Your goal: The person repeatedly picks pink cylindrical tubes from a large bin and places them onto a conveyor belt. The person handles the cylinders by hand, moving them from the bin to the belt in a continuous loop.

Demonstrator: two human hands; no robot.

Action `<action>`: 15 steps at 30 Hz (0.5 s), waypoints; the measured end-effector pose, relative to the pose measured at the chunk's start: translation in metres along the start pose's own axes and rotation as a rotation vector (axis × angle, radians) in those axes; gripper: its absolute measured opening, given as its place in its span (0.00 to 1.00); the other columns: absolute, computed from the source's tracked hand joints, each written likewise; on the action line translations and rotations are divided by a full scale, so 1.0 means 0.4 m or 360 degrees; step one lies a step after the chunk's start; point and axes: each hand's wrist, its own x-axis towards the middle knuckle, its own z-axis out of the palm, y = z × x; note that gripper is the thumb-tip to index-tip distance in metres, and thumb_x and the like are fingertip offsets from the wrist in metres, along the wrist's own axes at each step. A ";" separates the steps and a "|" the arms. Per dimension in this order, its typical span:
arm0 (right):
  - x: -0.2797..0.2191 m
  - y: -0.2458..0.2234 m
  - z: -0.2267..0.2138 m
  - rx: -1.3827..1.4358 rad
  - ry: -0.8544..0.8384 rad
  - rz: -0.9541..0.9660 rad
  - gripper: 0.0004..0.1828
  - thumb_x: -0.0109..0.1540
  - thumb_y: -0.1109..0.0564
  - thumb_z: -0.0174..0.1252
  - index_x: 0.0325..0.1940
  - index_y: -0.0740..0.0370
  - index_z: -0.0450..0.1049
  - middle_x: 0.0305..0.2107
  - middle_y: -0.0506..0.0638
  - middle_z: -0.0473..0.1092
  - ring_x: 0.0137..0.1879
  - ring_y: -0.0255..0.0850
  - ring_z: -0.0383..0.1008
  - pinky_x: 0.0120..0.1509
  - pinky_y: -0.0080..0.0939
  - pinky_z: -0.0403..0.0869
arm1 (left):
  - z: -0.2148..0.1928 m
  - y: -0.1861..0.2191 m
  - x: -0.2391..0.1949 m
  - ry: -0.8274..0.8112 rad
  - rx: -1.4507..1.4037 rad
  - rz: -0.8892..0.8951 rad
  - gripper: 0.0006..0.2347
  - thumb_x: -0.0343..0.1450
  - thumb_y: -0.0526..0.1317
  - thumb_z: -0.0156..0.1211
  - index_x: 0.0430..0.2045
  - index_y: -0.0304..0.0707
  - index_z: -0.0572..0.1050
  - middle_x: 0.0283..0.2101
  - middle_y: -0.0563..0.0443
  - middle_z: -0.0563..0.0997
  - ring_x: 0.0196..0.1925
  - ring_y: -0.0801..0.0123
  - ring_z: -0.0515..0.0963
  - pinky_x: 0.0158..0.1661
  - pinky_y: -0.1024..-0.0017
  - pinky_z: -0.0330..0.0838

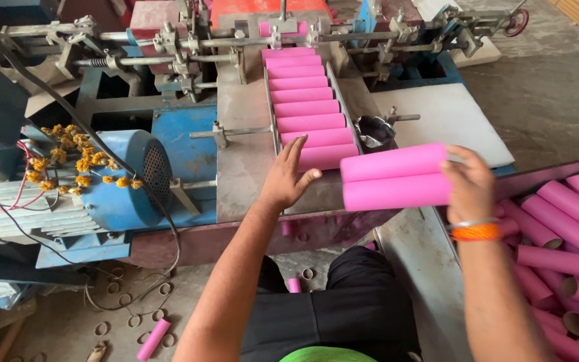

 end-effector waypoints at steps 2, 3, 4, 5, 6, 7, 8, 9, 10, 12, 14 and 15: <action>0.024 0.051 0.066 -0.0086 -0.0045 0.0053 0.17 0.65 0.69 0.58 0.58 0.64 0.74 0.39 0.48 0.76 0.42 0.31 0.74 0.50 0.31 0.74 | -0.006 0.001 0.007 -0.0059 0.0054 0.0055 0.42 0.68 0.65 0.60 0.70 0.31 0.58 0.69 0.27 0.66 0.69 0.35 0.66 0.67 0.50 0.61; 0.029 0.072 0.094 -0.0124 -0.0077 0.0091 0.16 0.64 0.69 0.58 0.57 0.64 0.74 0.39 0.48 0.76 0.42 0.31 0.75 0.49 0.32 0.74 | -0.009 0.003 0.006 -0.0097 0.0084 0.0077 0.45 0.66 0.68 0.59 0.71 0.32 0.58 0.69 0.28 0.65 0.70 0.35 0.66 0.67 0.50 0.61; 0.037 0.092 0.127 -0.0152 -0.0068 0.0085 0.16 0.64 0.69 0.58 0.56 0.64 0.74 0.39 0.48 0.76 0.43 0.32 0.75 0.49 0.32 0.74 | -0.012 0.005 0.007 -0.0135 0.0114 0.0100 0.47 0.64 0.71 0.58 0.71 0.32 0.58 0.70 0.28 0.65 0.70 0.35 0.66 0.68 0.49 0.61; 0.045 0.110 0.164 -0.0178 -0.0063 0.0077 0.15 0.63 0.69 0.59 0.54 0.64 0.74 0.39 0.48 0.76 0.43 0.32 0.75 0.49 0.32 0.75 | -0.014 0.008 0.010 -0.0171 0.0180 0.0119 0.49 0.63 0.72 0.59 0.71 0.33 0.57 0.70 0.28 0.65 0.70 0.36 0.65 0.68 0.48 0.59; 0.047 0.130 0.204 -0.0156 -0.0039 0.0081 0.13 0.63 0.69 0.59 0.52 0.64 0.75 0.38 0.47 0.76 0.42 0.32 0.75 0.48 0.32 0.74 | -0.013 0.012 0.014 -0.0206 0.0245 0.0138 0.51 0.61 0.73 0.59 0.72 0.33 0.56 0.71 0.29 0.64 0.71 0.37 0.65 0.69 0.47 0.57; 0.043 0.149 0.246 -0.0136 -0.0014 0.0090 0.12 0.63 0.68 0.60 0.50 0.64 0.76 0.37 0.47 0.75 0.41 0.32 0.74 0.47 0.33 0.74 | -0.010 0.017 0.014 -0.0245 0.0308 0.0152 0.53 0.59 0.74 0.60 0.72 0.33 0.55 0.71 0.29 0.64 0.72 0.37 0.64 0.70 0.46 0.55; 0.033 0.165 0.281 -0.0240 -0.0036 0.0029 0.12 0.62 0.67 0.62 0.50 0.63 0.77 0.37 0.48 0.75 0.41 0.34 0.74 0.47 0.35 0.73 | -0.006 0.024 0.014 -0.0307 0.0382 0.0109 0.54 0.57 0.74 0.62 0.72 0.34 0.55 0.71 0.29 0.63 0.72 0.38 0.63 0.70 0.46 0.53; 0.025 0.173 0.311 -0.0341 -0.0048 -0.0031 0.12 0.62 0.65 0.64 0.49 0.62 0.77 0.36 0.49 0.76 0.40 0.37 0.74 0.46 0.38 0.73 | -0.003 0.030 0.017 -0.0376 0.0455 0.0071 0.55 0.55 0.74 0.64 0.72 0.35 0.54 0.71 0.29 0.62 0.72 0.38 0.61 0.69 0.47 0.52; 0.032 0.175 0.337 -0.0728 -0.0087 -0.0207 0.11 0.61 0.63 0.65 0.48 0.62 0.77 0.36 0.51 0.76 0.41 0.41 0.75 0.46 0.41 0.73 | -0.002 0.035 0.021 -0.0445 0.0529 0.0033 0.57 0.53 0.73 0.66 0.72 0.36 0.53 0.71 0.29 0.61 0.71 0.38 0.60 0.68 0.47 0.51; 0.030 0.157 0.351 -0.1503 -0.0144 -0.0553 0.09 0.60 0.60 0.66 0.45 0.61 0.77 0.36 0.55 0.76 0.42 0.50 0.77 0.46 0.48 0.74 | 0.002 0.047 0.034 -0.0688 0.0833 -0.0088 0.56 0.53 0.72 0.68 0.71 0.38 0.52 0.70 0.31 0.60 0.73 0.43 0.58 0.70 0.49 0.50; 0.040 0.110 0.286 -0.1627 -0.0076 -0.0758 0.06 0.60 0.58 0.67 0.39 0.58 0.78 0.36 0.56 0.76 0.44 0.55 0.77 0.47 0.50 0.74 | 0.012 0.059 0.044 -0.0899 0.1051 -0.0163 0.55 0.53 0.72 0.69 0.71 0.39 0.52 0.70 0.32 0.59 0.74 0.45 0.57 0.70 0.51 0.49; 0.045 0.082 0.233 -0.1701 -0.0038 -0.0857 0.05 0.60 0.56 0.68 0.36 0.57 0.78 0.37 0.57 0.75 0.44 0.57 0.76 0.48 0.52 0.74 | 0.013 0.061 0.051 -0.0982 0.1113 -0.0178 0.55 0.54 0.71 0.69 0.71 0.39 0.52 0.70 0.32 0.59 0.74 0.45 0.57 0.70 0.51 0.50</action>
